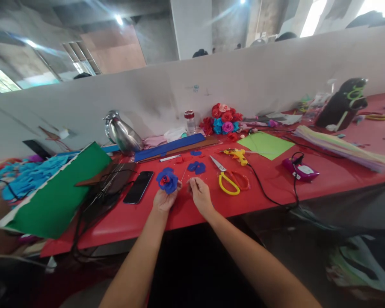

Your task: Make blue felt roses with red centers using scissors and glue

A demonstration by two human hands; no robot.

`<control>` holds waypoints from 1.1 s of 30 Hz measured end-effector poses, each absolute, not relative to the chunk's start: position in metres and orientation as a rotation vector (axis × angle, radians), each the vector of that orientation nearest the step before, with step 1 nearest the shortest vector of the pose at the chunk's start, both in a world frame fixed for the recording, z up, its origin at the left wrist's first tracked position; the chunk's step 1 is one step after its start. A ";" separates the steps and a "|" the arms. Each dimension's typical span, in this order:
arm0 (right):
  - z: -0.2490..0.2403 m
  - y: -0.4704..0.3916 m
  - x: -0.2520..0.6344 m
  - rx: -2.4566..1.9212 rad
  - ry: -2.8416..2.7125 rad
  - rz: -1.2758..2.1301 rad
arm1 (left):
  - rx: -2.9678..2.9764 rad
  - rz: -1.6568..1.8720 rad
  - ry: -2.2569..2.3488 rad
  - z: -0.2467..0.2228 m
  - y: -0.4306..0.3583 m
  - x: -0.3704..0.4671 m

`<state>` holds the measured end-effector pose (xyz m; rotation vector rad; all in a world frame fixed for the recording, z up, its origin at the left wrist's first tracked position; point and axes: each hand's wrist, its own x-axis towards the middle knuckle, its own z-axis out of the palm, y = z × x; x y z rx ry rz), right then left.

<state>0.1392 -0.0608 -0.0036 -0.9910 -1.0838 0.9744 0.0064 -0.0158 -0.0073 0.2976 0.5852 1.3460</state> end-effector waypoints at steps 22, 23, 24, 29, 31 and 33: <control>0.014 -0.065 0.131 -0.831 -0.815 1.338 | 0.571 1.504 0.648 0.001 -0.009 0.016; 0.015 -0.066 0.128 -0.833 -0.794 1.349 | 0.588 1.503 0.645 0.000 -0.010 0.015; 0.016 -0.067 0.126 -0.834 -0.771 1.357 | 0.603 1.501 0.644 -0.001 -0.010 0.014; 0.021 -0.071 0.116 -0.863 -0.666 1.363 | 0.642 1.516 0.612 -0.005 -0.009 0.013; 0.024 -0.072 0.114 -0.870 -0.656 1.337 | 0.652 1.521 0.594 -0.004 -0.009 0.014; 0.026 -0.072 0.113 -0.865 -0.670 1.315 | 0.658 1.520 0.579 -0.004 -0.009 0.015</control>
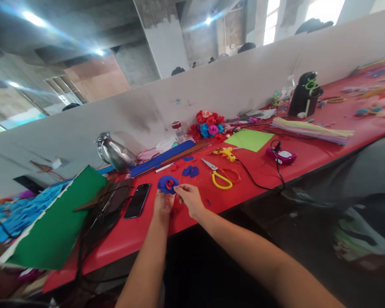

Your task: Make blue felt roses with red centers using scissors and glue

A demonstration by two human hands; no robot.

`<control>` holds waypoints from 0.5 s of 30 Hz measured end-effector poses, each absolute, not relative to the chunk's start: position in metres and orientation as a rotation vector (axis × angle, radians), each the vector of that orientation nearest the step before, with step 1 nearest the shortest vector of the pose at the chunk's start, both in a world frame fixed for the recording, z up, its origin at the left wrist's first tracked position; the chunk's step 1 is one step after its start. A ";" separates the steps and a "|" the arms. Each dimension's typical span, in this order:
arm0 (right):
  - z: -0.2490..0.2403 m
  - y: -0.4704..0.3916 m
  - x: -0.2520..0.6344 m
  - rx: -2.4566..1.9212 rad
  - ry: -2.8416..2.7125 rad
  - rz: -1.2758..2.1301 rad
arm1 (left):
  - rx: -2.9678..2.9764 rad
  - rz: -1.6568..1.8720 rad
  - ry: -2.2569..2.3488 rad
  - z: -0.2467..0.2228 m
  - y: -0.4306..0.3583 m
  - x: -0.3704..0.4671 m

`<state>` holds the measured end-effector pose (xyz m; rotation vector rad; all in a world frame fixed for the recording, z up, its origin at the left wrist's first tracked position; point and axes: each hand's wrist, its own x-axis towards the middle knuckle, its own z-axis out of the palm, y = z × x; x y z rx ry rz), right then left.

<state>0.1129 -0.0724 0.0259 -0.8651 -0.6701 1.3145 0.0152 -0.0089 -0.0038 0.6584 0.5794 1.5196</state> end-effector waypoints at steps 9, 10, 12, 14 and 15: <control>0.029 -0.077 0.119 -0.870 -0.719 1.257 | 0.579 1.471 0.634 -0.012 -0.001 0.005; 0.030 -0.077 0.120 -0.873 -0.720 1.251 | 0.571 1.451 0.642 -0.013 -0.001 0.004; 0.032 -0.077 0.123 -0.865 -0.757 1.243 | 0.563 1.413 0.648 -0.014 -0.001 0.003; 0.034 -0.077 0.125 -0.860 -0.835 1.223 | 0.561 1.384 0.641 -0.014 -0.003 0.003; 0.035 -0.076 0.125 -0.863 -0.885 1.207 | 0.560 1.375 0.634 -0.014 -0.004 0.004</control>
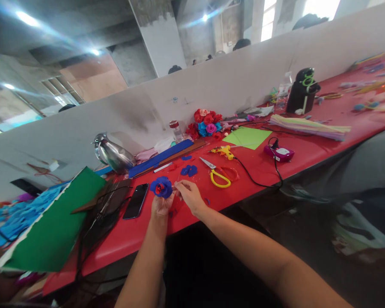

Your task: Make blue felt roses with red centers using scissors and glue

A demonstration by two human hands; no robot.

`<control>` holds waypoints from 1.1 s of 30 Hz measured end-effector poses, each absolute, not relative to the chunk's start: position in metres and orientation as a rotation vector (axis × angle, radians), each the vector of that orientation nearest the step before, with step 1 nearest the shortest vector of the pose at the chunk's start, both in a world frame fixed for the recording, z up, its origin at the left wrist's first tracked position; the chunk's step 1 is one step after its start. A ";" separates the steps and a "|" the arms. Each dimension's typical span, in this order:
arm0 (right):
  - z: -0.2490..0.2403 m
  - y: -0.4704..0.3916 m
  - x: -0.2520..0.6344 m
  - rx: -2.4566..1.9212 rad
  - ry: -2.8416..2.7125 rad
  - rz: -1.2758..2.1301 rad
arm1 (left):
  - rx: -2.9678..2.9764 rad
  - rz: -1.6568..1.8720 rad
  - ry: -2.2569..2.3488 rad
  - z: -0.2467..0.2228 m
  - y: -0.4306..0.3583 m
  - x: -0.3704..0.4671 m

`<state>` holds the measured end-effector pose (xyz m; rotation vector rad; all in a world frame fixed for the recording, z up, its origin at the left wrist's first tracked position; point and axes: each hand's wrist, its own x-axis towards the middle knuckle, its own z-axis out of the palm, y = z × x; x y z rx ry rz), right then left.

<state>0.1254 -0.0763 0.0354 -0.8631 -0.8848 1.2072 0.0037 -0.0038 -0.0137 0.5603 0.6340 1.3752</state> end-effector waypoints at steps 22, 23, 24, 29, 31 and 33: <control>0.041 -0.071 0.146 -1.163 -1.284 0.725 | 0.608 1.286 0.541 -0.014 -0.007 -0.001; 0.043 -0.068 0.147 -1.164 -1.309 0.735 | 0.612 1.263 0.545 -0.015 -0.006 -0.002; 0.045 -0.066 0.148 -1.169 -1.350 0.736 | 0.615 1.237 0.548 -0.016 -0.006 -0.002; 0.055 -0.061 0.147 -1.202 -1.531 0.611 | 0.617 1.168 0.559 -0.018 -0.007 -0.002; 0.056 -0.062 0.147 -1.170 -1.551 0.518 | 0.634 1.157 0.563 -0.018 -0.008 -0.002; 0.055 -0.064 0.147 -1.118 -1.575 0.402 | 0.649 1.149 0.562 -0.017 -0.009 -0.003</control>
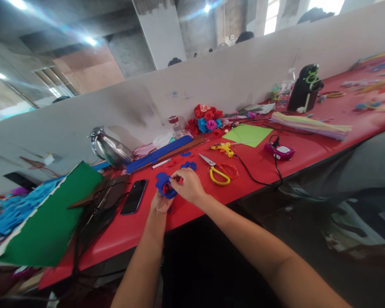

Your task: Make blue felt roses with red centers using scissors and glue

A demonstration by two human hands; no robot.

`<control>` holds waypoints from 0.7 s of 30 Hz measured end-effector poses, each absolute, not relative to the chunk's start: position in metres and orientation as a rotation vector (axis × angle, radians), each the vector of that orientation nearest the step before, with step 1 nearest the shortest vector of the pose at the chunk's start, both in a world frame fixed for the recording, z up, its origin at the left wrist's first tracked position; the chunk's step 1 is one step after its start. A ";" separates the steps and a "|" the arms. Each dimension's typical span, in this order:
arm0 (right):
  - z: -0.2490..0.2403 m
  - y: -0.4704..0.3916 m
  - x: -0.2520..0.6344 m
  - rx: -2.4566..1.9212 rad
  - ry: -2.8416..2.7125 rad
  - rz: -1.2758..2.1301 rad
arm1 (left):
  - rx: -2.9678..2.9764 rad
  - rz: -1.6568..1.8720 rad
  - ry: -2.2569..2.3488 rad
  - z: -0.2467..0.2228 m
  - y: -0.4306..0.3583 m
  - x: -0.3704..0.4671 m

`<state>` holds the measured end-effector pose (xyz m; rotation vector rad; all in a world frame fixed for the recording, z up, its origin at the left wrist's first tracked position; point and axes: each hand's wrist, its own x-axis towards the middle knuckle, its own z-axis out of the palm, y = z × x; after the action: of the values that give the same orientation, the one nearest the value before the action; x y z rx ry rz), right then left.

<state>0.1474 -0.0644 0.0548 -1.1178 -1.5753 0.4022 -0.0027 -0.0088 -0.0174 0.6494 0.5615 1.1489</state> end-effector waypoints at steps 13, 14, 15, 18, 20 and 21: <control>0.054 -0.061 0.154 -0.992 -1.442 0.971 | 0.700 1.096 0.537 -0.013 -0.012 -0.001; 0.054 -0.060 0.154 -1.005 -1.448 0.973 | 0.704 1.091 0.538 -0.012 -0.012 -0.001; 0.054 -0.059 0.154 -1.025 -1.458 0.956 | 0.705 1.091 0.538 -0.012 -0.013 -0.001; 0.056 -0.060 0.156 -1.084 -1.523 0.828 | 0.705 1.093 0.517 -0.011 -0.014 0.000; 0.059 -0.062 0.157 -1.096 -1.571 0.734 | 0.709 1.100 0.499 -0.010 -0.014 0.000; 0.060 -0.063 0.158 -1.100 -1.589 0.701 | 0.708 1.103 0.492 -0.011 -0.014 0.001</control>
<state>0.1578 -0.0632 0.0598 -1.0999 -1.5886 0.7011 0.0009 -0.0136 -0.0107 0.7085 0.4922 1.1034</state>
